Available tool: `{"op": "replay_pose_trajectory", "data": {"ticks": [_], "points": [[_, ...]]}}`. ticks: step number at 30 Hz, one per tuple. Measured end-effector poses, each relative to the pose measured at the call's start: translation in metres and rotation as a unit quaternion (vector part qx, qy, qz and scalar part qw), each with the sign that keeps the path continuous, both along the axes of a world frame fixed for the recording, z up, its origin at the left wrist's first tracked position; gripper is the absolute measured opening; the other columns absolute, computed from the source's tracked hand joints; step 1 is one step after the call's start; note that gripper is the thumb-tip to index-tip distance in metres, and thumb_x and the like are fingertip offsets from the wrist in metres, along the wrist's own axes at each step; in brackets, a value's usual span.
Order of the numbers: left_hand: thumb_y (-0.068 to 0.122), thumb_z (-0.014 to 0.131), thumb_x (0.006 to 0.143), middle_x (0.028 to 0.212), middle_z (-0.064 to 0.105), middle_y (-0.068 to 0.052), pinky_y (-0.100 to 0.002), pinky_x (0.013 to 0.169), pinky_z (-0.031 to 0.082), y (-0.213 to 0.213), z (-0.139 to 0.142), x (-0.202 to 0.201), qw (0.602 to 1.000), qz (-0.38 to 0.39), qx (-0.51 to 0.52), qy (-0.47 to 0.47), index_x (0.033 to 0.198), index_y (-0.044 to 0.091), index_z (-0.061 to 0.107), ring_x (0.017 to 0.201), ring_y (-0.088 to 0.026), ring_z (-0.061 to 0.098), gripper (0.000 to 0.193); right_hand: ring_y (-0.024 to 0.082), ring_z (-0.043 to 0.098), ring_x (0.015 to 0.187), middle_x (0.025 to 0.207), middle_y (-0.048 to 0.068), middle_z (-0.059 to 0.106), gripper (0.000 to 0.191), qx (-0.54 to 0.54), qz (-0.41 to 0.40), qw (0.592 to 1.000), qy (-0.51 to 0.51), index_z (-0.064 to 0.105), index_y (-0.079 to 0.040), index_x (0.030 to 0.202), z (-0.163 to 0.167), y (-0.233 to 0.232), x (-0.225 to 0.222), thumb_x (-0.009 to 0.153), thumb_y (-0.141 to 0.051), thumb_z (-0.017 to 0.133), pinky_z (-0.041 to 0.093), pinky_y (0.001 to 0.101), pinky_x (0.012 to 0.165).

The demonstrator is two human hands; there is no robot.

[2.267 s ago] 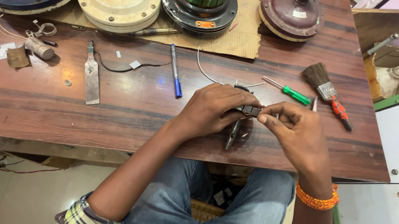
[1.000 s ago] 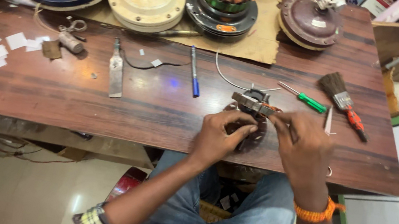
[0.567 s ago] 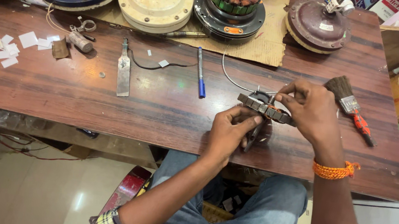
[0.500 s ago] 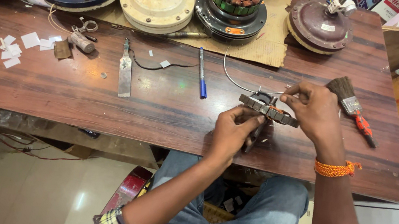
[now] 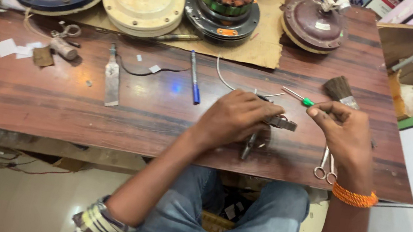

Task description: The person sits at a workbench and assembles an electric fan motor, fitting the wound copper armature into the motor housing and pressing the components together by hand. They repeatedly turn and reposition the motor unit while seating the parts, with pliers, a screwdriver, scissors, a file and a brush lying on the bench.

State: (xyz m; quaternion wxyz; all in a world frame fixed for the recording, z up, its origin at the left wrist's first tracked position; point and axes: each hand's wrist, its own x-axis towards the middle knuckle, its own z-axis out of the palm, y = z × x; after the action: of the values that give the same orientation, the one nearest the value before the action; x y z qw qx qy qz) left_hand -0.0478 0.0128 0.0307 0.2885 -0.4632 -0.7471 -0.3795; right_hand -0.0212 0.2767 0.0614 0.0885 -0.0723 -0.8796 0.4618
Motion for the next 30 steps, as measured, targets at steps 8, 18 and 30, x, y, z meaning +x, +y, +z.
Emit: {"op": "replay_pose_trajectory", "data": {"ticks": [8,18,30], "points": [[0.021,0.080,0.087,0.112,0.075,-0.003,-0.037,0.085,0.055,-0.001,-0.014,-0.008,0.997,-0.032,-0.004,-0.063,0.126,0.015,0.068,0.098,-0.023,0.072,0.041,0.002,0.049,0.069,0.074,-0.006,0.060,0.016,0.008,0.094,0.996,0.003,0.077,-0.002,0.100,0.025,-0.033,0.045,0.090,-0.014,0.077,0.041,0.0258,0.058],[0.016,0.080,0.085,0.112,0.075,-0.003,-0.038,0.088,0.055,-0.002,-0.008,-0.003,0.994,-0.030,0.021,-0.107,0.126,0.015,0.068,0.101,-0.024,0.072,0.044,0.003,0.049,0.065,0.066,0.003,0.062,0.015,0.075,0.088,0.993,0.003,0.077,-0.008,0.105,0.037,-0.060,0.052,0.092,-0.010,0.071,0.043,0.0253,0.056],[0.016,0.076,0.086,0.119,0.072,-0.004,-0.040,0.094,0.054,-0.008,-0.008,-0.002,0.988,-0.054,0.005,-0.145,0.139,0.016,0.063,0.109,-0.026,0.068,0.054,0.035,0.066,0.070,0.079,0.014,0.065,0.021,0.326,0.052,0.920,0.213,0.074,-0.009,0.104,-0.044,-0.075,0.067,0.089,0.003,0.068,0.049,0.0453,0.060]]}}
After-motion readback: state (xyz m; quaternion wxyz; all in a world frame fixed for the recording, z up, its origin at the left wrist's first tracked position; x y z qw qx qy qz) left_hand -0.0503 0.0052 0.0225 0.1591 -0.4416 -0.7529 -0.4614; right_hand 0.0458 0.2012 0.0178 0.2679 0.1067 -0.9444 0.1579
